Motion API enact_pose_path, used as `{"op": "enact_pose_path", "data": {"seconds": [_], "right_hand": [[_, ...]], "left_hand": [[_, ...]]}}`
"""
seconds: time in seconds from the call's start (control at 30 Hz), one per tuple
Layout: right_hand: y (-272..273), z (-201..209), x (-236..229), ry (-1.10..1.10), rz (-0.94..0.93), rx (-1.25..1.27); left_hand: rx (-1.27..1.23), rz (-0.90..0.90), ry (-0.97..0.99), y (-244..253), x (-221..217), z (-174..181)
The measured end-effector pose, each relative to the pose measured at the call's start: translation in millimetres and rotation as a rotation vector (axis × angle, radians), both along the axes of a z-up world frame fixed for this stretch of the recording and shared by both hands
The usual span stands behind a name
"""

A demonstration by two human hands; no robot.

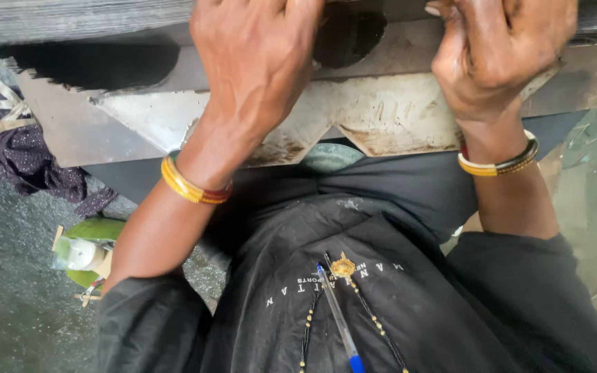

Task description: The person sits on the floor and repeatedly rubs a dark abrasive pad against the surface of a light-colored wooden object. They adjust their grip and position frequently to cover different areas of the wood, including edges and flat surfaces.

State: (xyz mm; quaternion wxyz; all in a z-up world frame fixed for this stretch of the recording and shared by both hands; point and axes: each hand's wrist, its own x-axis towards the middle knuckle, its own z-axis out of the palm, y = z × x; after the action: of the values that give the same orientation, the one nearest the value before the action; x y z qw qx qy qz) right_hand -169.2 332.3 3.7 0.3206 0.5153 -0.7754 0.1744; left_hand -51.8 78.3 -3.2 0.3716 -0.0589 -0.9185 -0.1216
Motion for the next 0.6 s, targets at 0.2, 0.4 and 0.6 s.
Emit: {"op": "enact_pose_path", "data": {"seconds": [0.2,0.4,0.6], "right_hand": [[1.6,2.1,0.2,-0.115,0.007,0.057],[35.4,0.7,-14.7,-0.271,-0.005,0.222],[55.8,4.2,-30.9,-0.342,-0.047,0.289]], "left_hand": [[-0.035,0.030,-0.095,1.9,-5.7,-10.1],[-0.387,-0.045,-0.316,-50.8,24.5,16.1],[-0.398,-0.177,-0.335,-96.2,45.2,39.6]]}}
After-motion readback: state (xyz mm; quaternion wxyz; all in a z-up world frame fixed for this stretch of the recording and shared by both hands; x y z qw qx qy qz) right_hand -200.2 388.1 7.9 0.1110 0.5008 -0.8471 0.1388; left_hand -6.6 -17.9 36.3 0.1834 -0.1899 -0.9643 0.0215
